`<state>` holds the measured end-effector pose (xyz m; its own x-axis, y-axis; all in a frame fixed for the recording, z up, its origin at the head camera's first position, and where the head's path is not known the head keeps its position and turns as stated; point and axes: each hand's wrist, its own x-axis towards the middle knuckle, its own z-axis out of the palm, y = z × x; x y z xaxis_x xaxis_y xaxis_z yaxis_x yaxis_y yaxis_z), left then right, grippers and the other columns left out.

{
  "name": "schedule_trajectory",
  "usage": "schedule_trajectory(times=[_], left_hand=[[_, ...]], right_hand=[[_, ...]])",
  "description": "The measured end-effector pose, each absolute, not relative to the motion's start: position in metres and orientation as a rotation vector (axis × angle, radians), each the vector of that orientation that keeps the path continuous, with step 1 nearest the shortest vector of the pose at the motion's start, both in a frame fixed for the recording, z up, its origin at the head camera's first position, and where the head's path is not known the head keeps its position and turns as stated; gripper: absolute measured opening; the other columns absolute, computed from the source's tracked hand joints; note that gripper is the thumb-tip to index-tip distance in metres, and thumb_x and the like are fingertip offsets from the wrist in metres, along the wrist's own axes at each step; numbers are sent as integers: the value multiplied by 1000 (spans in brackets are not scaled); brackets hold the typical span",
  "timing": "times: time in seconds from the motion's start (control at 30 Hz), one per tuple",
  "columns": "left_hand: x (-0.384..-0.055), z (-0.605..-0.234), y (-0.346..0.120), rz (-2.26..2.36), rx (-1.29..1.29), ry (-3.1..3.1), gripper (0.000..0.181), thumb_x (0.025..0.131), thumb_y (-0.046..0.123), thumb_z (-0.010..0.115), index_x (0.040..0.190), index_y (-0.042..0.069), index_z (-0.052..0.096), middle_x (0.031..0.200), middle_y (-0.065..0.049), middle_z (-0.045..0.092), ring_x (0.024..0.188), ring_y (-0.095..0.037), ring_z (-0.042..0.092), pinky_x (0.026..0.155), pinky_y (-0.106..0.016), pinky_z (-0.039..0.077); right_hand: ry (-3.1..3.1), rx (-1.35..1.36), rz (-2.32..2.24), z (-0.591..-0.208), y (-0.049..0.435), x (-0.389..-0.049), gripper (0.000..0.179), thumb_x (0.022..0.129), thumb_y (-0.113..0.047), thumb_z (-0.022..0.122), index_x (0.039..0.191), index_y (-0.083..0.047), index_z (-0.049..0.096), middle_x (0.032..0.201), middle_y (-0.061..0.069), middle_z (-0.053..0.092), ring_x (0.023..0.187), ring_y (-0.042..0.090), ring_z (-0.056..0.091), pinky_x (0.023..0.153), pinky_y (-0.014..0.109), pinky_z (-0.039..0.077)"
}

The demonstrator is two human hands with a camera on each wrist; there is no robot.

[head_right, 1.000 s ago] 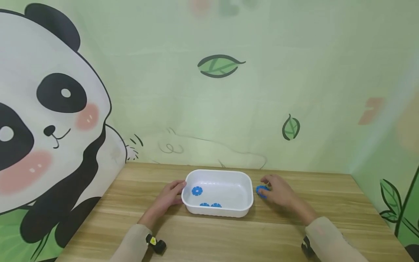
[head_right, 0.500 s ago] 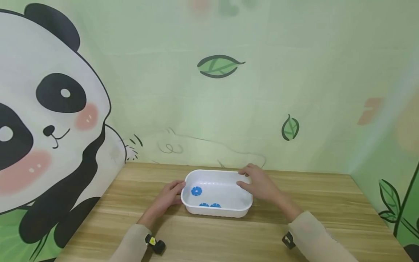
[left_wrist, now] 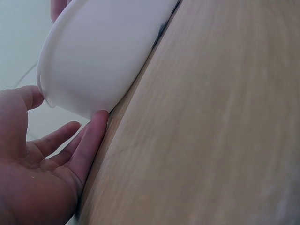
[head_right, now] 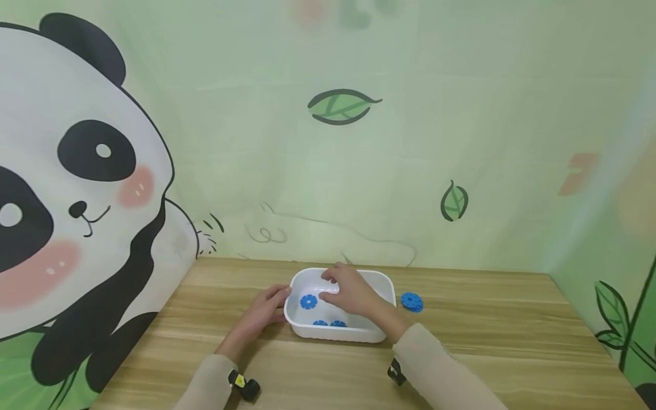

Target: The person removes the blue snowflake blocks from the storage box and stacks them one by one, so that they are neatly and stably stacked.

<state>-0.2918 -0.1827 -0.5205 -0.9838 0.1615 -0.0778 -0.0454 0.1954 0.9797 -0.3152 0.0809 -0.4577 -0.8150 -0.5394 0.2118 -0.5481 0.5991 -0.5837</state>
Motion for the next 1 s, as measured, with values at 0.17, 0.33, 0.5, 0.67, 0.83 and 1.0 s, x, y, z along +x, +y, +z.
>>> schedule_trajectory(times=[0.17, 0.33, 0.5, 0.67, 0.83, 1.0], left_hand=[[-292, -521, -182, 1890, 94, 2304, 63, 108, 51, 56, 150, 4, 54, 145, -20, 60, 128, -34, 63, 94, -39, 62], [-292, -521, -182, 1918, 112, 2291, 63, 108, 49, 57, 149, 1, 54, 143, -23, 61, 127, -36, 63, 92, -40, 63], [-292, -522, -182, 1936, 129, 2271, 62, 109, 47, 57, 148, -1, 54, 142, -24, 61, 126, -36, 64, 91, -40, 63], [-294, -524, -182, 1971, 138, 2237, 59, 109, 43, 58, 147, -3, 54, 141, -26, 61, 126, -36, 64, 91, -41, 63], [-295, -525, -182, 1967, 139, 2226, 58, 110, 41, 57, 148, -3, 53, 142, -26, 60, 126, -36, 63, 91, -40, 63], [-296, -526, -182, 1968, 131, 2227, 60, 110, 43, 57, 149, -2, 53, 142, -26, 60, 126, -36, 64, 91, -40, 63]], right_hand=[[-2847, 925, 1032, -469, 67, -325, 47, 94, -21, 83, 132, 1, 69, 125, 15, 70, 115, 32, 66, 100, 47, 58], [-2903, 936, 1020, -478, 57, -334, 50, 92, -24, 84, 133, -1, 68, 123, 12, 69, 113, 30, 65, 99, 46, 57], [-2953, 968, 975, -486, 48, -340, 52, 91, -27, 85, 132, 0, 69, 124, 13, 69, 112, 28, 64, 100, 47, 57], [-2935, 1035, 890, -494, 40, -345, 50, 92, -26, 85, 130, 2, 70, 123, 16, 71, 110, 27, 64, 102, 46, 55], [-2889, 1095, 850, -497, 34, -345, 43, 89, -19, 85, 122, 6, 73, 114, 16, 70, 106, 29, 62, 102, 48, 53], [-2890, 1089, 759, -500, 31, -343, 33, 90, -18, 84, 115, 3, 77, 107, 11, 67, 99, 23, 59, 97, 41, 53]])
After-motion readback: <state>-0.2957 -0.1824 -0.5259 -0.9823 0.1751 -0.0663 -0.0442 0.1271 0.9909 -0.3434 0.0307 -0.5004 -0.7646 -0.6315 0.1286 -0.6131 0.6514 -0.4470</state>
